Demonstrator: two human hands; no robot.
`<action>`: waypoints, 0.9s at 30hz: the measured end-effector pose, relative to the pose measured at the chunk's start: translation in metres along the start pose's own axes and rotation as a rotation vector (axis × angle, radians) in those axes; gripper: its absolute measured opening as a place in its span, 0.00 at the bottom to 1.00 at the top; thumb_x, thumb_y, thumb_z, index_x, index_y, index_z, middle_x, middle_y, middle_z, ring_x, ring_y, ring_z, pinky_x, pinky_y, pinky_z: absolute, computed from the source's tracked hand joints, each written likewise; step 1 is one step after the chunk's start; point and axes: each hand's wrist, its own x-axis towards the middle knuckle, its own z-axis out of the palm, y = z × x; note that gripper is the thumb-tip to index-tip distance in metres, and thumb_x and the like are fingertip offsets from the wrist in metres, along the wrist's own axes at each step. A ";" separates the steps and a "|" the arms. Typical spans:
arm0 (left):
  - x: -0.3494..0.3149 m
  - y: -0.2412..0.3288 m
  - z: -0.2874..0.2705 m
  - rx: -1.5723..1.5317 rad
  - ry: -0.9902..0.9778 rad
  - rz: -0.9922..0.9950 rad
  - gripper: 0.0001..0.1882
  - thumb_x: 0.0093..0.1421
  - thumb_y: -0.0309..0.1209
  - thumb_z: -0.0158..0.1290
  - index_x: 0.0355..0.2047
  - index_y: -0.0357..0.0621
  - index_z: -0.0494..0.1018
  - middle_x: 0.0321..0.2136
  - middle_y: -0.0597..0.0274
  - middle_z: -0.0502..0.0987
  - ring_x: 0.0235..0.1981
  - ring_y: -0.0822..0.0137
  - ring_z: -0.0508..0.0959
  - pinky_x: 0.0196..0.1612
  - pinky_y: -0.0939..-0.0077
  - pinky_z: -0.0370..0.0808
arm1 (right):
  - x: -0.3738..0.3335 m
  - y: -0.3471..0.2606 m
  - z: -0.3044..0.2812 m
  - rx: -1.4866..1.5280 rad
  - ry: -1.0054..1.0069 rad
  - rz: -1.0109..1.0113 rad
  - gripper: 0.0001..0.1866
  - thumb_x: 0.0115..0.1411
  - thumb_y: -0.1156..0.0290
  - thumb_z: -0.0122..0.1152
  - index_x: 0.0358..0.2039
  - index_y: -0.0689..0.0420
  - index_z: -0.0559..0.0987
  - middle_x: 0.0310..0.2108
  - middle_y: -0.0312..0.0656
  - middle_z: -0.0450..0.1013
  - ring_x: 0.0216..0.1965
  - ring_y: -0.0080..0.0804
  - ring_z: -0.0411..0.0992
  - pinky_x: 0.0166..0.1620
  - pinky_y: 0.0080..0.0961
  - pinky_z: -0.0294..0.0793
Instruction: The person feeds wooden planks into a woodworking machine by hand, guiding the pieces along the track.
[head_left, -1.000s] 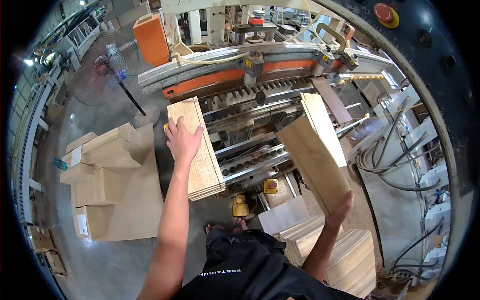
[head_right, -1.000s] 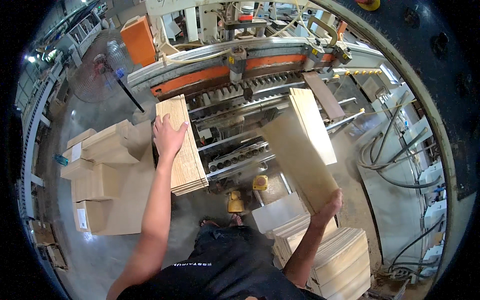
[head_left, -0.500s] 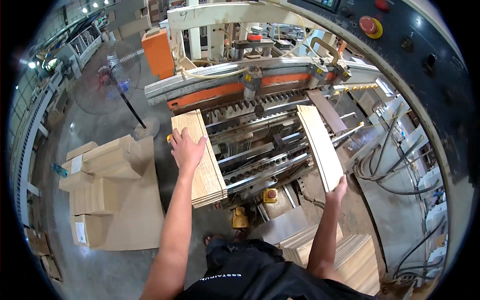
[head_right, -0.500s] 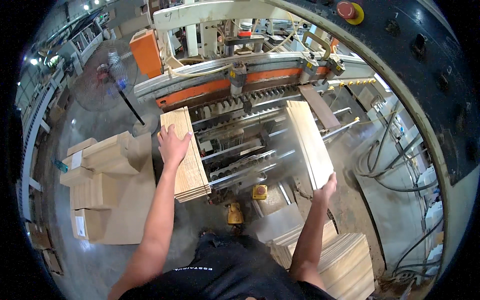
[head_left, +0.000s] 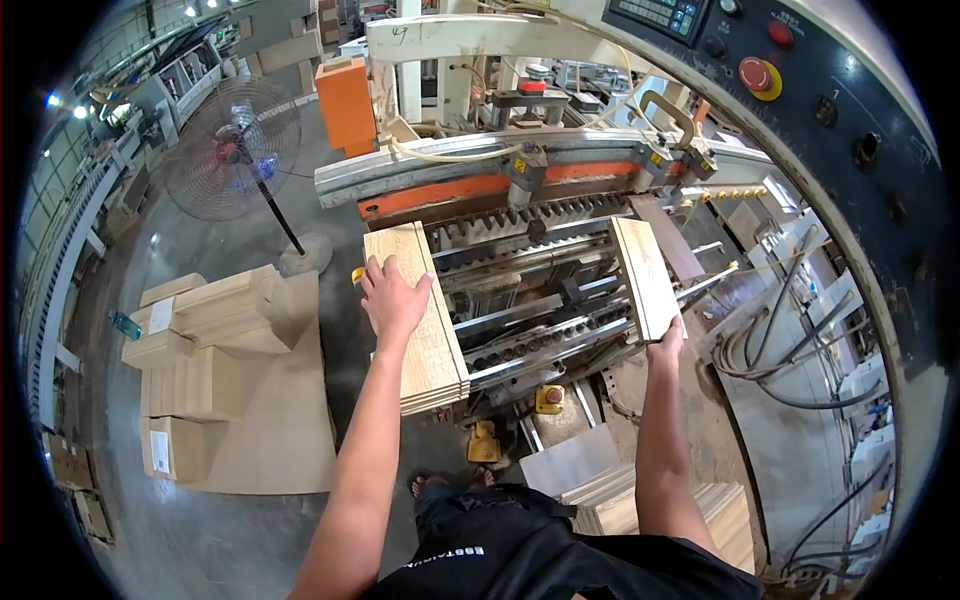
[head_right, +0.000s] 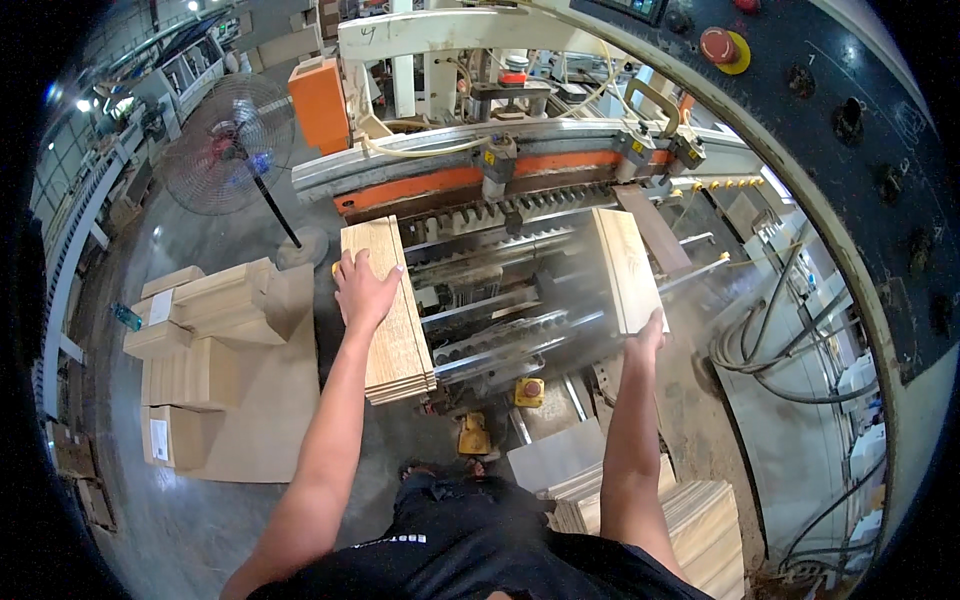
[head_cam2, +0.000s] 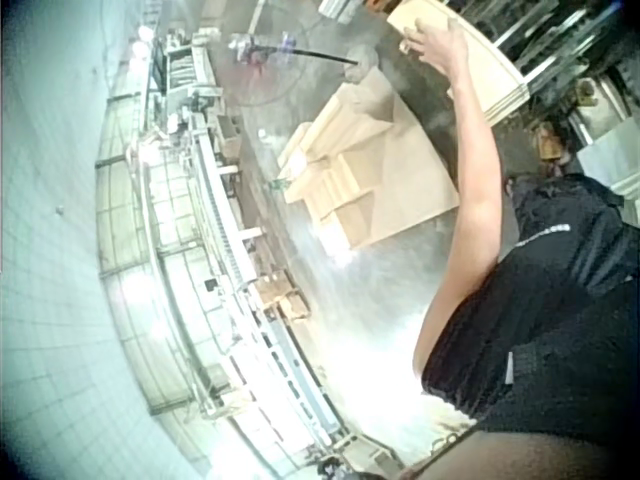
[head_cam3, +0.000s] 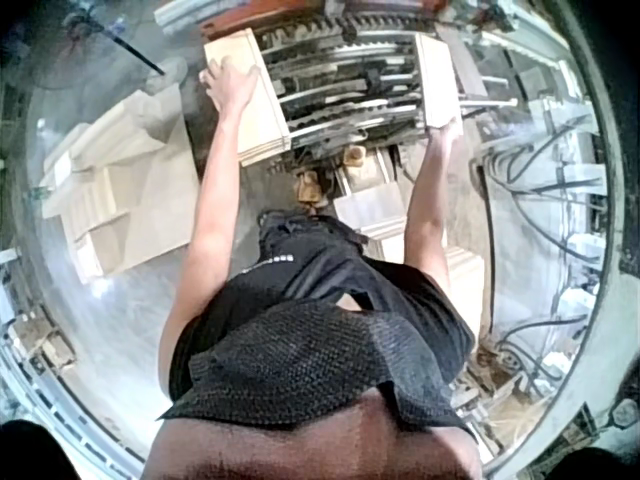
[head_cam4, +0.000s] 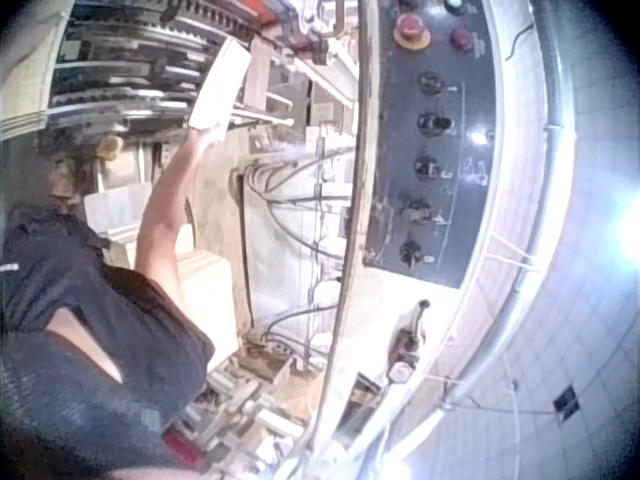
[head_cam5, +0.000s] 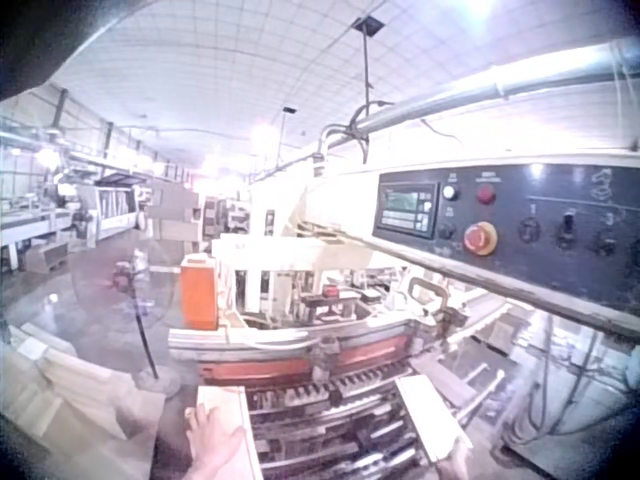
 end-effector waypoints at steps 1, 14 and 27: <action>0.000 0.000 0.000 0.003 -0.003 0.001 0.36 0.54 0.48 0.57 0.57 0.41 0.62 0.62 0.47 0.54 0.64 0.47 0.52 0.58 0.43 0.60 | 0.001 0.001 -0.002 -0.001 0.002 0.000 0.22 0.67 0.60 0.46 0.55 0.63 0.68 0.51 0.47 0.71 0.48 0.42 0.73 0.48 0.43 0.77; 0.003 0.001 0.001 -0.001 -0.023 -0.006 0.38 0.52 0.51 0.57 0.58 0.43 0.61 0.64 0.48 0.53 0.64 0.48 0.53 0.60 0.43 0.58 | 0.013 -0.024 -0.030 -0.124 -0.158 -0.017 0.23 0.66 0.61 0.50 0.53 0.66 0.68 0.52 0.47 0.71 0.48 0.42 0.72 0.52 0.33 0.72; -0.006 0.013 0.003 0.189 -0.033 0.187 0.43 0.47 0.51 0.59 0.59 0.41 0.63 0.64 0.44 0.51 0.66 0.48 0.50 0.62 0.43 0.52 | -0.063 0.057 0.052 -1.001 -0.713 -0.823 0.13 0.57 0.64 0.59 0.33 0.62 0.79 0.29 0.50 0.77 0.33 0.44 0.77 0.35 0.34 0.74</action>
